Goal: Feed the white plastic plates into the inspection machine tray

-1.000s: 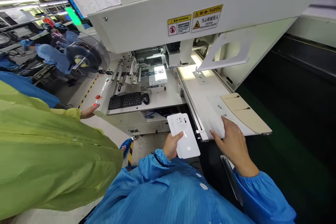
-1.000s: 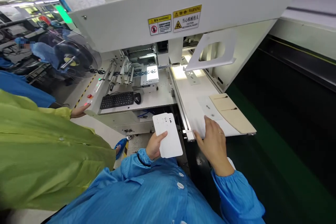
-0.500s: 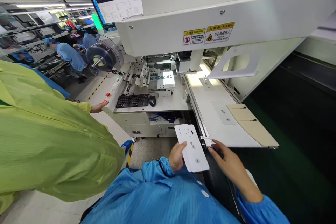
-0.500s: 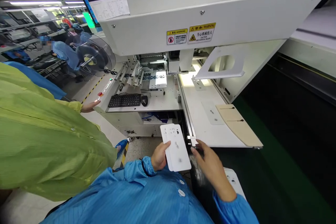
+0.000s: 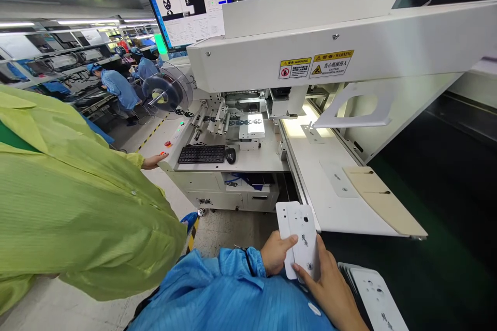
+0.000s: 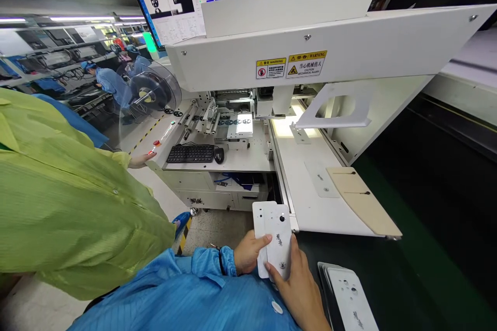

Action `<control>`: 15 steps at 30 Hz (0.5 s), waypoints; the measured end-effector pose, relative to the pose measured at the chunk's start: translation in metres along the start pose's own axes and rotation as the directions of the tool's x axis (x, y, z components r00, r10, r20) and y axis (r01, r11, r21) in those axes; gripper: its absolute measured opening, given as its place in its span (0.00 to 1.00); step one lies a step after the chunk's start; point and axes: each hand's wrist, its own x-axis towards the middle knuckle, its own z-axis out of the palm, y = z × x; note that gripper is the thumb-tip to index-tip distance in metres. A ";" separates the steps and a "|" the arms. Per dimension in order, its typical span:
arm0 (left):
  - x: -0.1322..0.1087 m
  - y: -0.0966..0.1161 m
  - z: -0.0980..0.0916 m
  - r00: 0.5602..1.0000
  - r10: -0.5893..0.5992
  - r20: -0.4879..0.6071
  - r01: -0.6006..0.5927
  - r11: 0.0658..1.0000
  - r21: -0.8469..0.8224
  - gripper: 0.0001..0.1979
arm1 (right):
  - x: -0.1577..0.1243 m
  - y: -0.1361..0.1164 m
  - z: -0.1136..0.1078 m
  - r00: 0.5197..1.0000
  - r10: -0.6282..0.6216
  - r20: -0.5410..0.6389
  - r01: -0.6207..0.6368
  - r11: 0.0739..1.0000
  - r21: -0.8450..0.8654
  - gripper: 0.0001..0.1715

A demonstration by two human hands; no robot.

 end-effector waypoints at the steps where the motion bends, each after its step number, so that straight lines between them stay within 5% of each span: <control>1: 0.000 -0.001 0.000 1.000 0.000 0.007 0.000 1.000 0.002 0.29 | 0.000 0.000 -0.001 1.000 0.003 0.000 -0.003 1.000 -0.015 0.54; 9: 0.000 -0.003 -0.001 1.000 -0.020 0.008 0.019 0.995 0.097 0.26 | -0.003 0.003 -0.001 1.000 -0.022 -0.016 0.021 0.998 -0.062 0.48; 15: 0.002 -0.005 0.002 0.993 -0.073 -0.088 0.082 0.991 0.103 0.24 | -0.011 0.009 -0.001 0.996 -0.051 -0.075 0.044 0.995 -0.092 0.44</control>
